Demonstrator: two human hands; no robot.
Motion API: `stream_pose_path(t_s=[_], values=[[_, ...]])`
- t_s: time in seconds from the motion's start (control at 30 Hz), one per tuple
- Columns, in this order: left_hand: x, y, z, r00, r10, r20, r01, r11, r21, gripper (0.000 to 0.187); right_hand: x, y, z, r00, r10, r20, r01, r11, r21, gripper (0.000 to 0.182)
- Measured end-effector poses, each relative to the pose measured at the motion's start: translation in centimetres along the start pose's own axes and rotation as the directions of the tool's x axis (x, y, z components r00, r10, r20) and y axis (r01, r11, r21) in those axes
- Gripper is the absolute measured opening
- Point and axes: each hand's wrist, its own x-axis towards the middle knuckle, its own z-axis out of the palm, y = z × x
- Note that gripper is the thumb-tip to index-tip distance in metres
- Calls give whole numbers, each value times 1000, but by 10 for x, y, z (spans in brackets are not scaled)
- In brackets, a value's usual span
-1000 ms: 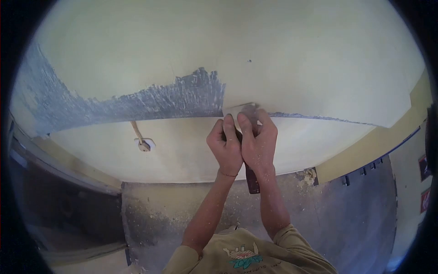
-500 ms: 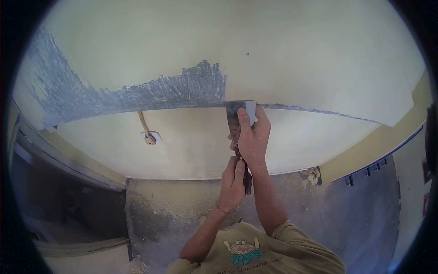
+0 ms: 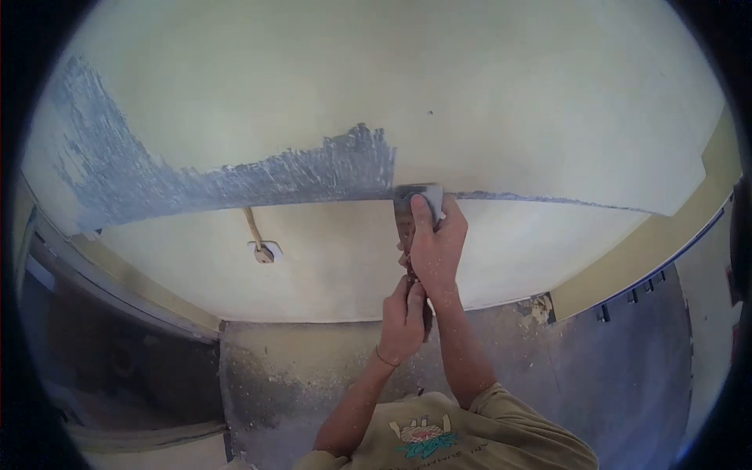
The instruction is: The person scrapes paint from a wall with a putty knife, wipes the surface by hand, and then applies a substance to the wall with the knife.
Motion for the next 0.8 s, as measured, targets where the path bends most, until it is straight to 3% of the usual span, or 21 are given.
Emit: stream_pose_path(t_s=[0.1,0.2,0.27,0.4,0.53,0.67,0.73,0.77,0.8], values=[[-3,9,7,999,23,-30,-22,1000,6,29,-1,-12,-1,995,90,31,-89,994,-57,19],[-3,-1,-1,998,-8,-70,12,999,50,29,-2,1,1,998,53,34,-52,998,-18,20],[2,-8,-2,993,96,-71,-88,991,104,30,1,4,5,1000,-10,-18,10,1000,9,26],[-1,8,10,994,39,-98,-31,996,78,30,-1,-15,7,999,26,-19,-27,999,-32,23],[3,4,-2,989,122,-85,-108,982,152,29,-1,-5,6,999,22,-28,-23,999,-34,23],[18,43,-1,999,36,6,-36,997,72,29,6,-31,14,996,-81,-37,82,996,35,24],[5,21,3,999,50,-22,-47,994,96,28,10,-16,8,965,-259,-36,252,957,-146,24],[1,9,0,997,59,-54,-53,992,118,28,4,-4,5,996,-85,-35,83,995,-59,25],[-1,3,-4,996,81,-45,-75,989,125,28,1,4,4,994,-106,-38,104,993,-47,25]])
